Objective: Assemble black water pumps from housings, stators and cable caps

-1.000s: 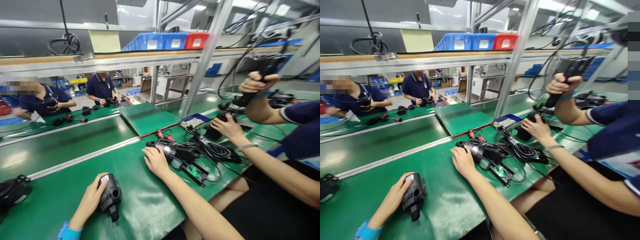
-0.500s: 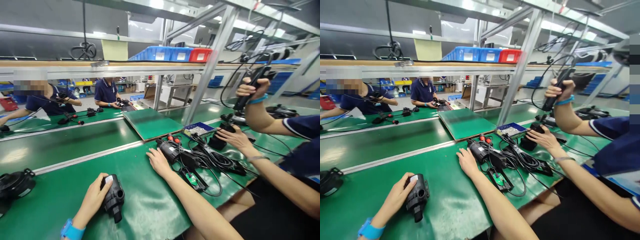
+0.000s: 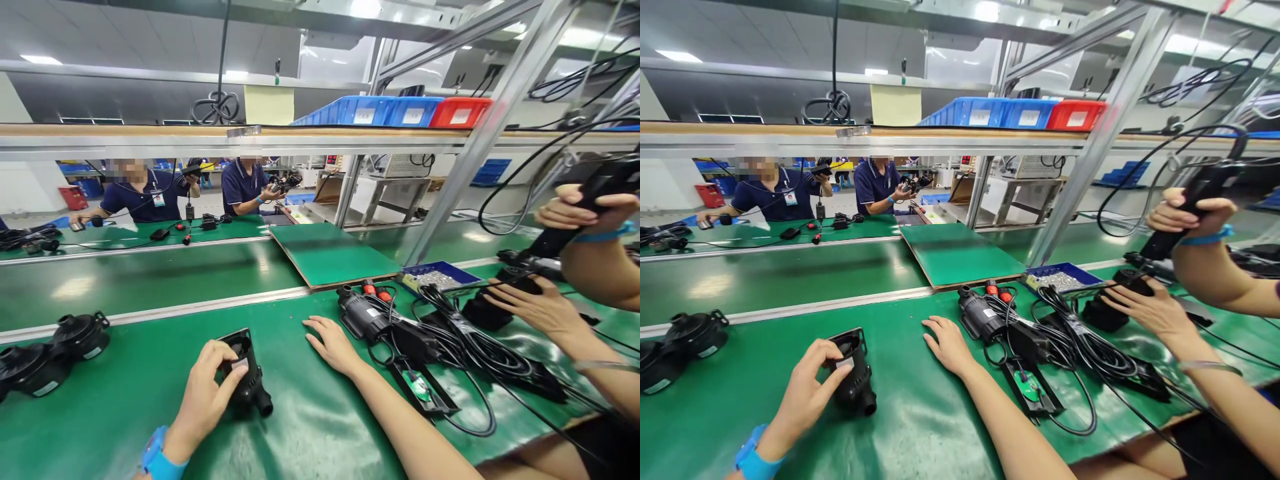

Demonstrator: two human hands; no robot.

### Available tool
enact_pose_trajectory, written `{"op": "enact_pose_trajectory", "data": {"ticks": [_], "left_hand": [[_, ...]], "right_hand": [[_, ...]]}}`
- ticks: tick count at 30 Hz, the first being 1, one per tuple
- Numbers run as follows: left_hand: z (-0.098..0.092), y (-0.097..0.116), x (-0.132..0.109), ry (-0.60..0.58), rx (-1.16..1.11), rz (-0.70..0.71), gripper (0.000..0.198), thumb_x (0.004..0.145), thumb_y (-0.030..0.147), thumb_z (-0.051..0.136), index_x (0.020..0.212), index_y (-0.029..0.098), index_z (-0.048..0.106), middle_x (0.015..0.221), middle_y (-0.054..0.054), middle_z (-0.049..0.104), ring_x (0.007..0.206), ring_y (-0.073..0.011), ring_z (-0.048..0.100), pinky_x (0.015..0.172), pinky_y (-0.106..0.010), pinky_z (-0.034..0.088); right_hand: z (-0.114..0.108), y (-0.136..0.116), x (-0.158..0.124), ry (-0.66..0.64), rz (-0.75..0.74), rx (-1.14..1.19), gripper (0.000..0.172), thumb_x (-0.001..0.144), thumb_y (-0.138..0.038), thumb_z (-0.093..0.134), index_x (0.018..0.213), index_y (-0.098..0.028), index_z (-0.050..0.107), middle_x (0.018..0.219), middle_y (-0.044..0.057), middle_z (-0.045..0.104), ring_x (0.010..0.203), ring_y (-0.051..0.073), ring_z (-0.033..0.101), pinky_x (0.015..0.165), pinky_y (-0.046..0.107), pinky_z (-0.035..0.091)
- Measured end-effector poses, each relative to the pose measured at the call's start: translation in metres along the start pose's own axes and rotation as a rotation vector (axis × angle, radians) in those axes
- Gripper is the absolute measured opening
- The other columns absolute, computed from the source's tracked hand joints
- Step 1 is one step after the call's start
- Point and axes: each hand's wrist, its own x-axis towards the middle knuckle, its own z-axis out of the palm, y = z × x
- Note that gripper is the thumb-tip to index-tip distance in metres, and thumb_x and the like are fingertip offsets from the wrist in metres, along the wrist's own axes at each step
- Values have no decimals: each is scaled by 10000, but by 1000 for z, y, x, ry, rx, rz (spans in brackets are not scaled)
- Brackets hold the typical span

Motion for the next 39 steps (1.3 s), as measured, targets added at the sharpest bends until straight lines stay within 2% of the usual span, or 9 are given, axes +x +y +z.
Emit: {"op": "enact_pose_trajectory", "data": {"ticks": [4,8,11,18,22,26,30,34,39], "left_hand": [[6,1,-7,97,153,229,106,920,308,645,847,234,665,972,-57,615,910,-207,611,804,-330,540],[12,-3,-8,192,265,244,104,909,305,654,834,234,664,1194,-97,567,1073,-260,576,893,-418,537],[13,-6,-7,197,284,251,114,924,305,635,838,230,636,1200,-107,553,1136,-280,556,917,-446,531],[16,-8,-7,156,301,347,65,912,238,642,869,230,595,1183,-107,565,1183,-278,545,931,-422,536],[16,-9,-8,158,311,320,70,926,242,623,873,231,577,1170,-113,576,1199,-283,539,922,-417,546],[13,-14,-6,137,354,375,72,906,198,639,884,225,576,1156,-110,584,1214,-276,534,925,-393,552],[13,-17,-6,114,370,414,91,899,159,640,886,212,567,1156,-120,567,1239,-270,517,943,-369,541],[14,-17,-7,101,366,409,91,901,159,637,898,209,561,1166,-127,552,1254,-273,499,956,-373,535],[14,-15,-8,100,357,401,85,912,163,623,902,214,555,1176,-122,547,1261,-269,490,959,-369,535]], "right_hand": [[-2,-2,-1,34,-2,47,315,955,-309,559,1232,-212,675,1288,135,648,1211,291,602,1055,499,473],[-10,-11,0,122,-12,96,293,954,-306,547,1205,-217,670,1254,125,648,1176,265,623,1029,440,509],[-22,-17,10,232,-8,122,292,977,-339,517,1201,-215,658,1256,128,639,1202,265,602,1059,435,486],[-69,18,94,424,155,96,351,979,-384,510,1227,-156,607,1215,158,643,1131,289,595,1037,452,465],[-75,52,162,387,300,51,444,939,-366,596,1291,-98,564,1226,198,610,1102,302,600,1004,445,471],[-58,67,207,255,371,28,632,760,-357,840,1304,-165,582,1221,152,590,1159,321,576,1022,448,449],[-40,70,226,188,454,34,434,779,-294,832,1151,-175,642,1287,104,560,1183,304,540,1051,498,416],[-38,75,235,261,627,89,446,888,-277,738,1287,-176,565,1429,116,465,1263,327,484,1060,553,415],[-46,71,241,227,748,366,303,967,-326,678,1209,-154,619,1232,92,614,1073,249,624,913,455,552]]}}
